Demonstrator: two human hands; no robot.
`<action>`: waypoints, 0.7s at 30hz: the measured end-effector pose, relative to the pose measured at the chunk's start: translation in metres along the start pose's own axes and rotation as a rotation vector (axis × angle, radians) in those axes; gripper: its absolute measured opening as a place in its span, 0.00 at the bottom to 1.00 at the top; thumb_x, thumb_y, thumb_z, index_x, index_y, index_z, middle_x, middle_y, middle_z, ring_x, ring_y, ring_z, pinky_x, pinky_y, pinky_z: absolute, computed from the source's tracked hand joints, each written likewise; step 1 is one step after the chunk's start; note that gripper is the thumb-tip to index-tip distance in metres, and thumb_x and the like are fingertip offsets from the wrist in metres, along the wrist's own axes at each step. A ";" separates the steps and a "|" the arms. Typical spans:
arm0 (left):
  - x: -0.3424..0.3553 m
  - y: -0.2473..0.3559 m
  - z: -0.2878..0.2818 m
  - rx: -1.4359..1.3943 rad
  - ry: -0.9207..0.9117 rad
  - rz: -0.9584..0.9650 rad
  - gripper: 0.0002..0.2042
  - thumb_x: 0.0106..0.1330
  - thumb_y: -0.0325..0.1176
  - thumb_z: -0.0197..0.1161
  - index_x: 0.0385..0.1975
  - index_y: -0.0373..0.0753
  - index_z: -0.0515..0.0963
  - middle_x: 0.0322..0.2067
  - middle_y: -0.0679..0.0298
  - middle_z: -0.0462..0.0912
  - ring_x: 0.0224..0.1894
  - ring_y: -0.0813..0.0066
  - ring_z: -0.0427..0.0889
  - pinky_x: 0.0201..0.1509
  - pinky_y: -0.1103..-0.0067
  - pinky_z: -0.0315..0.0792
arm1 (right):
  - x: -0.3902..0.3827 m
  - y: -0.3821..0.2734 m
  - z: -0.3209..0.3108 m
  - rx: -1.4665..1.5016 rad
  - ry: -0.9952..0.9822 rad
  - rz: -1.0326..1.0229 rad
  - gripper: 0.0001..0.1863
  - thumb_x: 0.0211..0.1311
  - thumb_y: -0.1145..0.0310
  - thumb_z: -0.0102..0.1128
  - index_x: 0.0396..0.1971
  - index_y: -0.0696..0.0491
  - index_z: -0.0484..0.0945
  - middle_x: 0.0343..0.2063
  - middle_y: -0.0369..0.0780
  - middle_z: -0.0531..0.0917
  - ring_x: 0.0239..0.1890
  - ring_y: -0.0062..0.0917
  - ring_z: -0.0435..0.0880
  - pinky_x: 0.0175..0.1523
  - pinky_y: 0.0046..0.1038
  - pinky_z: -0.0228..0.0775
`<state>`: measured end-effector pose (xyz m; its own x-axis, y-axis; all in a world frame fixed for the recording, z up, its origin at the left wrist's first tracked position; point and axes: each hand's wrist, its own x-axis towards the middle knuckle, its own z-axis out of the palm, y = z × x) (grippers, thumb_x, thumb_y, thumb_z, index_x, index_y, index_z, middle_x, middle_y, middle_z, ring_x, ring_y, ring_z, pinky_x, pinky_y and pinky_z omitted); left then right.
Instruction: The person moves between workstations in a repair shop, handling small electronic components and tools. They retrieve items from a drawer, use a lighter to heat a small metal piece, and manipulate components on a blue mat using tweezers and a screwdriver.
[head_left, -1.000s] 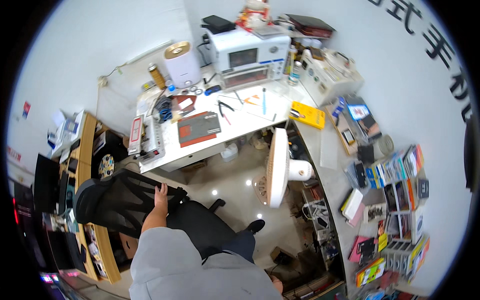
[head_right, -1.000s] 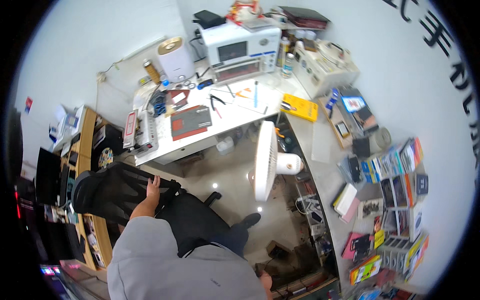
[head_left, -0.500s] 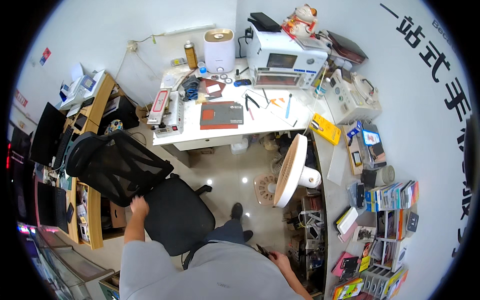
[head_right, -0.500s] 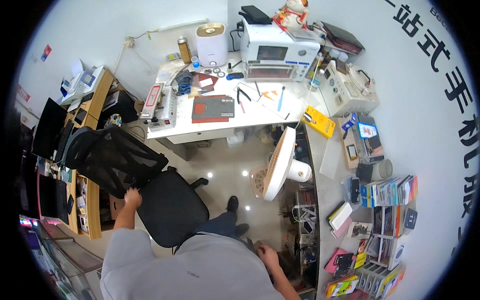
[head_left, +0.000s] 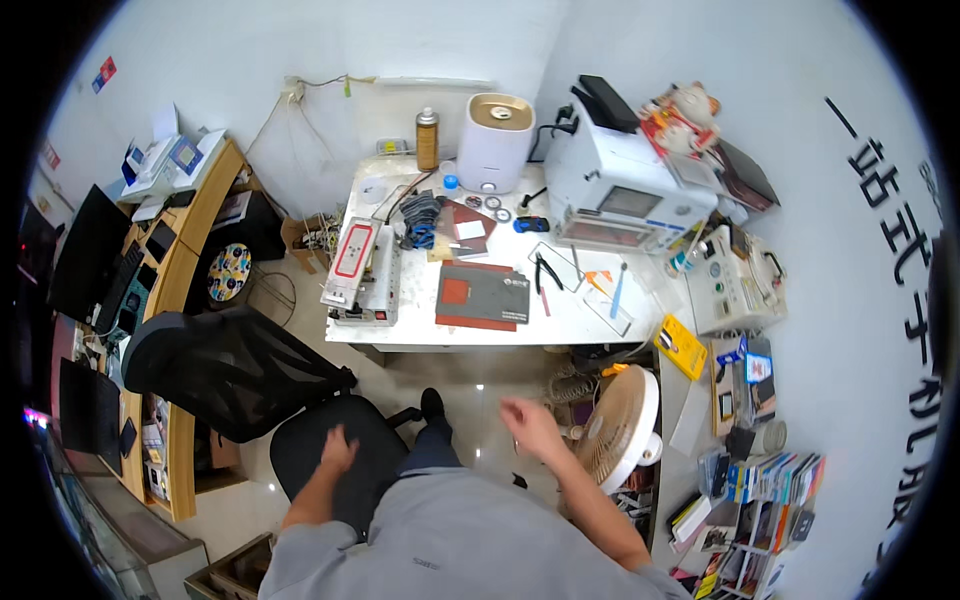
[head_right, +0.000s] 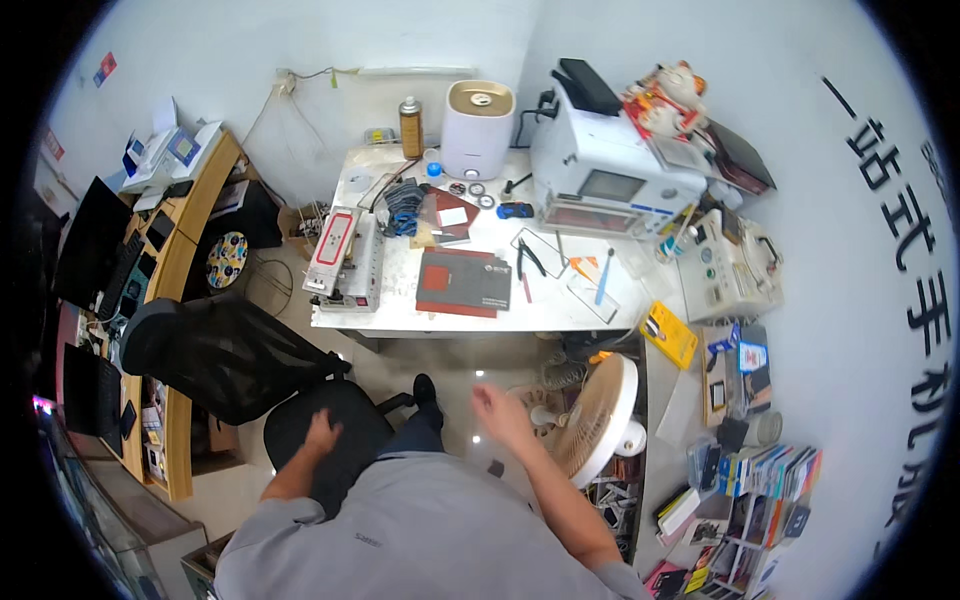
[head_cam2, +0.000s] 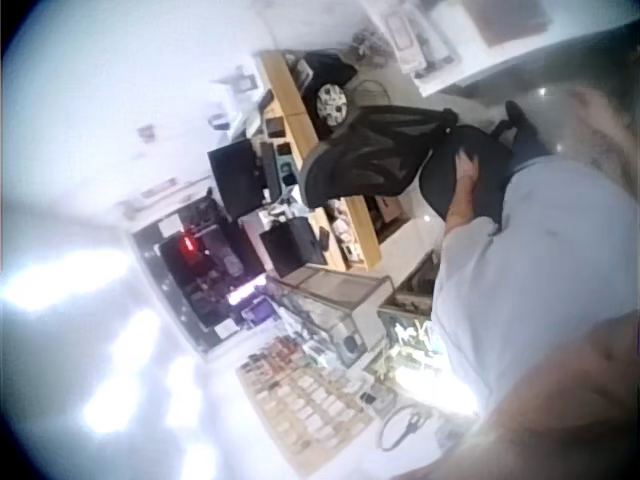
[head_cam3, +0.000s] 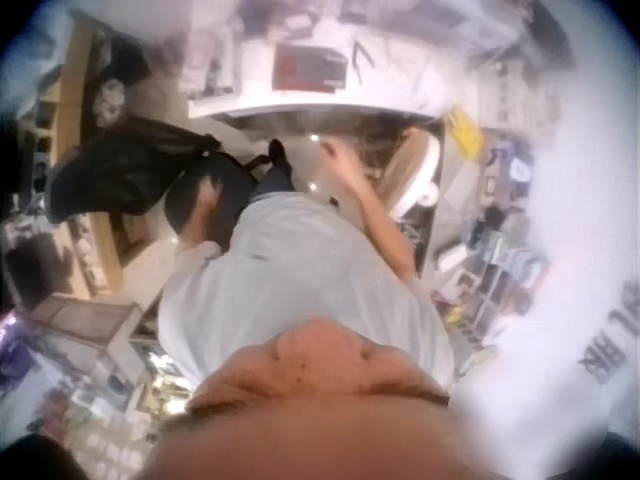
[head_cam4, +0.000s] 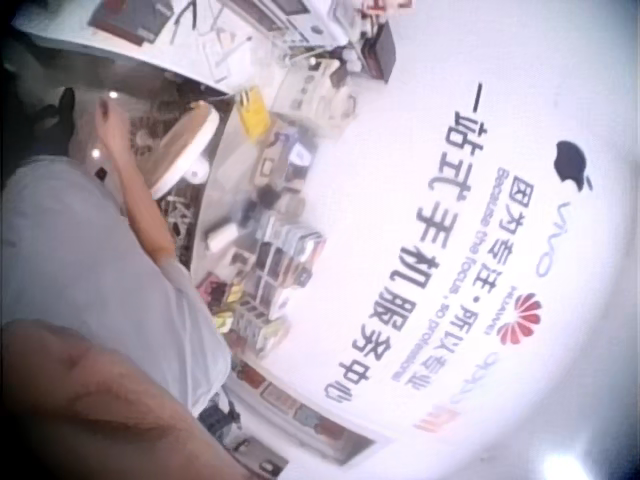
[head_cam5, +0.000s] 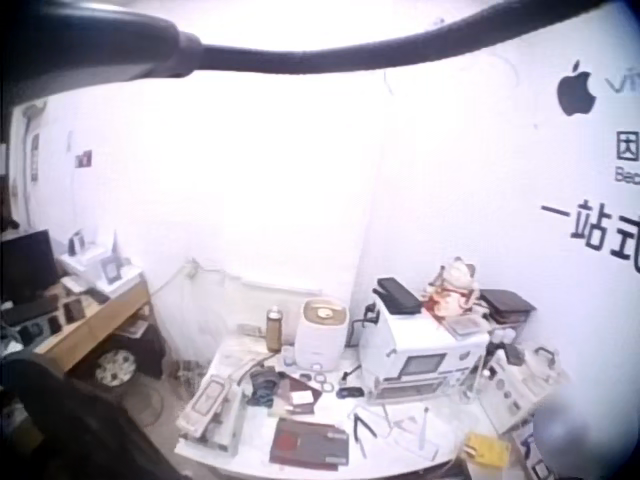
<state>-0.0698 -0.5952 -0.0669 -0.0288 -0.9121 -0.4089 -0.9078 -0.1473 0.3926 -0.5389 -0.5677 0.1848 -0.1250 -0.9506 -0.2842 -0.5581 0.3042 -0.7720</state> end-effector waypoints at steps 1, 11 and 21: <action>0.029 0.007 -0.017 -0.134 0.105 -0.019 0.34 0.66 0.46 0.67 0.65 0.28 0.66 0.60 0.39 0.75 0.61 0.42 0.77 0.65 0.60 0.72 | 0.031 -0.006 -0.004 -0.013 0.019 -0.029 0.19 0.67 0.63 0.61 0.53 0.56 0.81 0.43 0.47 0.88 0.45 0.38 0.87 0.52 0.34 0.78; 0.157 0.042 -0.099 -0.132 0.351 -0.511 0.34 0.77 0.60 0.42 0.50 0.27 0.76 0.49 0.38 0.83 0.54 0.39 0.81 0.56 0.54 0.75 | 0.328 0.010 -0.016 -0.526 0.205 -0.166 0.21 0.61 0.66 0.65 0.53 0.57 0.79 0.46 0.52 0.84 0.49 0.48 0.82 0.56 0.43 0.74; 0.143 0.087 -0.146 -0.648 0.099 -0.404 0.26 0.78 0.48 0.51 0.26 0.32 0.81 0.20 0.59 0.86 0.24 0.71 0.86 0.31 0.75 0.78 | 0.418 0.035 -0.002 -0.673 0.211 -0.270 0.26 0.48 0.67 0.75 0.50 0.52 0.79 0.45 0.42 0.81 0.52 0.40 0.77 0.58 0.41 0.68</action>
<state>-0.0916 -0.7940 0.0293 0.3182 -0.7651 -0.5597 -0.4128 -0.6433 0.6447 -0.6121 -0.9544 0.0400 -0.0297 -0.9990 0.0327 -0.9636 0.0199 -0.2667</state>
